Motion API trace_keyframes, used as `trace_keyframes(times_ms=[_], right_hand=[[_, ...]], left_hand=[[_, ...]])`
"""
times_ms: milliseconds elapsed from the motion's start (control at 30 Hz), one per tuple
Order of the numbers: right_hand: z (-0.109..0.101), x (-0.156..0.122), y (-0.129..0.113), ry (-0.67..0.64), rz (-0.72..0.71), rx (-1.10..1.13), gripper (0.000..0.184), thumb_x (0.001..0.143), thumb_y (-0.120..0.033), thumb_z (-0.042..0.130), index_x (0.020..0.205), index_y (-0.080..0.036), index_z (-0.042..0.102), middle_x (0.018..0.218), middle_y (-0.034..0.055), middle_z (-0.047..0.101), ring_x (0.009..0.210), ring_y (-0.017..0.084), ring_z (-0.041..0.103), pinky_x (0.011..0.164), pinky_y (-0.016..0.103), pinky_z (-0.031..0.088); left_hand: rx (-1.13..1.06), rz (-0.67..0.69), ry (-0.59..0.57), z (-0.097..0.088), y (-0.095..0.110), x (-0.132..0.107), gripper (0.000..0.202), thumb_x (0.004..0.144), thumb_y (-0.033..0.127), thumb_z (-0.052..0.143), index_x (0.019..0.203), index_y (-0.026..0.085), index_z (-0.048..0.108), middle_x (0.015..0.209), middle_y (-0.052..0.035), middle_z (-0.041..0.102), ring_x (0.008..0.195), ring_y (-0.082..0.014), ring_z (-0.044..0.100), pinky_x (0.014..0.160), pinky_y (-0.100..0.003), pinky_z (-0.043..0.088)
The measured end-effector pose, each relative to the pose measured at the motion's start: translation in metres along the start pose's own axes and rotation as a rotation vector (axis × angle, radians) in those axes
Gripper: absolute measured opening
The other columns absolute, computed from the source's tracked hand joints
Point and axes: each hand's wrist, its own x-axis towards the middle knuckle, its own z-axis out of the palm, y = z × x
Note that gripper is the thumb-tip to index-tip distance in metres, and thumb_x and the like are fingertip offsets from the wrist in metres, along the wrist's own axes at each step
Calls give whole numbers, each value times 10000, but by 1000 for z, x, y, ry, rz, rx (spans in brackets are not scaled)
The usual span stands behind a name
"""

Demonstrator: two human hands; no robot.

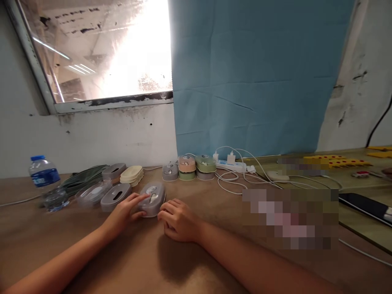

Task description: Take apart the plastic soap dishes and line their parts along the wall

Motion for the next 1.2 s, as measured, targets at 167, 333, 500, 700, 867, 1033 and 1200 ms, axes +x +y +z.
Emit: trace_keyframes(times_ms=[167, 333, 500, 700, 867, 1033, 1200], right_hand=[[-3, 0, -1, -17, 2, -17, 180, 709, -106, 482, 866, -173, 540, 851, 51, 579, 782, 160, 505, 732, 298, 389], [-3, -1, -1, -16, -27, -31, 184, 717, -107, 484, 879, -177, 536, 845, 44, 587, 776, 153, 509, 728, 291, 394], [-2, -1, -1, 10, -46, -32, 228, 714, -102, 473, 922, -180, 524, 891, 52, 582, 799, 151, 514, 756, 294, 402], [-6, 1, -4, -29, -57, -4, 290, 689, -106, 481, 969, -171, 515, 952, 65, 587, 850, 160, 518, 785, 304, 403], [-3, 0, -1, -49, -65, 4, 258, 687, -123, 498, 938, -176, 522, 857, 50, 599, 784, 155, 526, 739, 294, 409], [-3, 0, -1, -59, -58, 22, 255, 687, -116, 483, 930, -170, 535, 848, 57, 600, 767, 162, 524, 719, 297, 409], [-5, 1, -2, -54, -52, 32, 255, 684, -120, 482, 928, -163, 544, 855, 60, 602, 762, 169, 514, 708, 302, 405]], left_hand=[[-144, -59, 12, 2, 23, -16, 410, 673, 179, 655, 1062, 290, 593, 1012, -43, 563, 939, -197, 556, 832, -298, 441], [-261, -76, 41, 4, 19, -13, 513, 601, 285, 731, 1093, 275, 586, 967, -41, 566, 913, -203, 561, 826, -336, 456], [-646, -166, 63, 12, 2, -9, 629, 573, 298, 752, 1152, 218, 518, 977, -48, 574, 980, -208, 564, 868, -355, 459], [-565, -247, 237, 11, -3, -7, 489, 767, 378, 555, 1194, 208, 389, 970, -44, 494, 656, -111, 603, 638, -292, 530], [-417, -214, 410, -2, -8, -7, 412, 844, 314, 410, 1244, 266, 325, 1284, -116, 327, 585, -70, 555, 516, -263, 519], [-246, -97, 153, -12, -17, -8, 231, 848, 259, 391, 1009, 213, 550, 1085, -74, 515, 651, -106, 548, 613, -271, 502], [-49, 73, -54, -12, -16, -10, 213, 843, 253, 425, 966, 194, 588, 965, -64, 546, 798, -134, 551, 707, -233, 454]])
